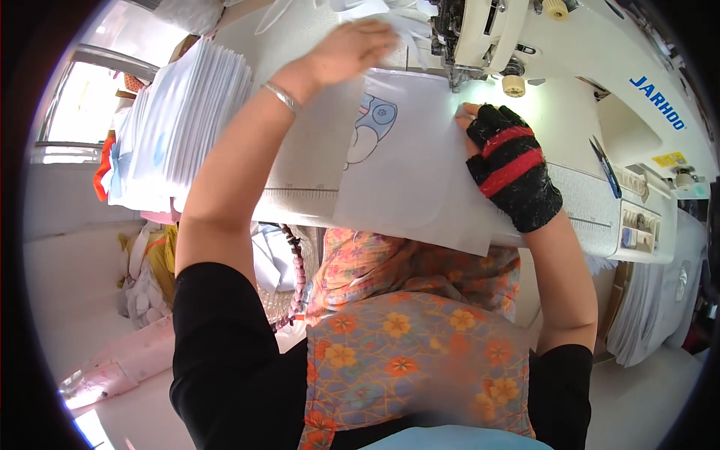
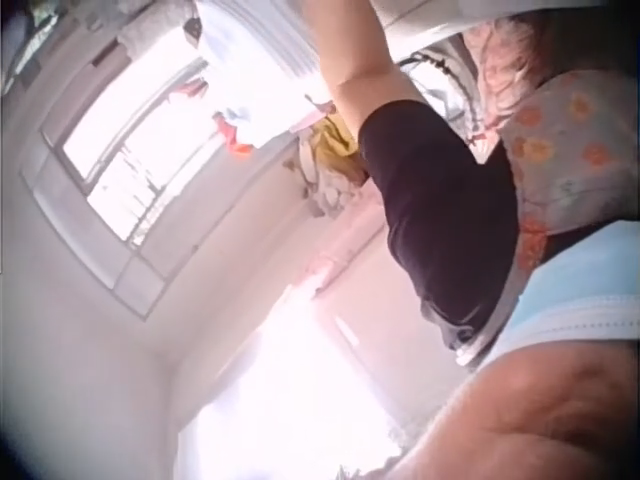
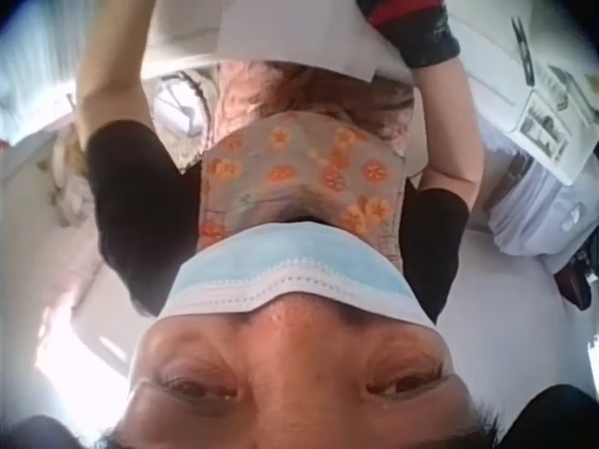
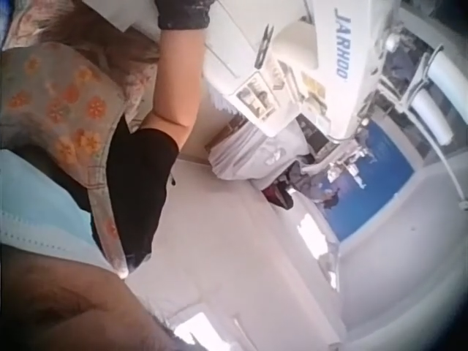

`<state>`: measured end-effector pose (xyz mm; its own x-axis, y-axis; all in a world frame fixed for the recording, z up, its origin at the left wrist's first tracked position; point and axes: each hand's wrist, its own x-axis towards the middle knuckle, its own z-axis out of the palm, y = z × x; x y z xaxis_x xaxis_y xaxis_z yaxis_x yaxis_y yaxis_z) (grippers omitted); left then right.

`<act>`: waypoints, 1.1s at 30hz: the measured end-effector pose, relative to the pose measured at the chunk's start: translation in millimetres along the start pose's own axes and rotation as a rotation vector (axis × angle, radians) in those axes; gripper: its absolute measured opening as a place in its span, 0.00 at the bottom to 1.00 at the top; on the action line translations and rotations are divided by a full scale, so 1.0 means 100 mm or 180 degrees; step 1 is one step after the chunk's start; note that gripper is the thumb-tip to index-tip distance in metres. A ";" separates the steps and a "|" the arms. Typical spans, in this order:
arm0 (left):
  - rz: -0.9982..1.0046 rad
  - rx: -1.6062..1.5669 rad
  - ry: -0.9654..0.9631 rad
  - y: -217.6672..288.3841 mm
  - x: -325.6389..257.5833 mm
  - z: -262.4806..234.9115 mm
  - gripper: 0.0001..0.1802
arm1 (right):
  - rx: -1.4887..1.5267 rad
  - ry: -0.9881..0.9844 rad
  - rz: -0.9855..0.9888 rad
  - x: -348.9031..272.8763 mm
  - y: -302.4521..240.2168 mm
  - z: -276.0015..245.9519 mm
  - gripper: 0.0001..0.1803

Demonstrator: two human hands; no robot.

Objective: Sewing together pre-cut white fabric panels using an industrial sewing machine.

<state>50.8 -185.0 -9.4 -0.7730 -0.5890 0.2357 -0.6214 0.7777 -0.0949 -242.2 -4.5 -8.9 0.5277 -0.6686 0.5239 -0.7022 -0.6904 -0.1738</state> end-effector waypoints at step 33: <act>-0.0162 -0.0600 0.0468 1.92 -0.55 -0.39 0.29 | -0.0031 0.0043 0.0021 -0.05 -0.03 0.08 0.14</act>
<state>-20.7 5.1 -2.9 -0.7060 -0.6008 0.3751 -0.6136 0.7833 0.0997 -239.5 -1.3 -18.0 0.5166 -0.6694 0.5339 -0.7103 -0.6832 -0.1693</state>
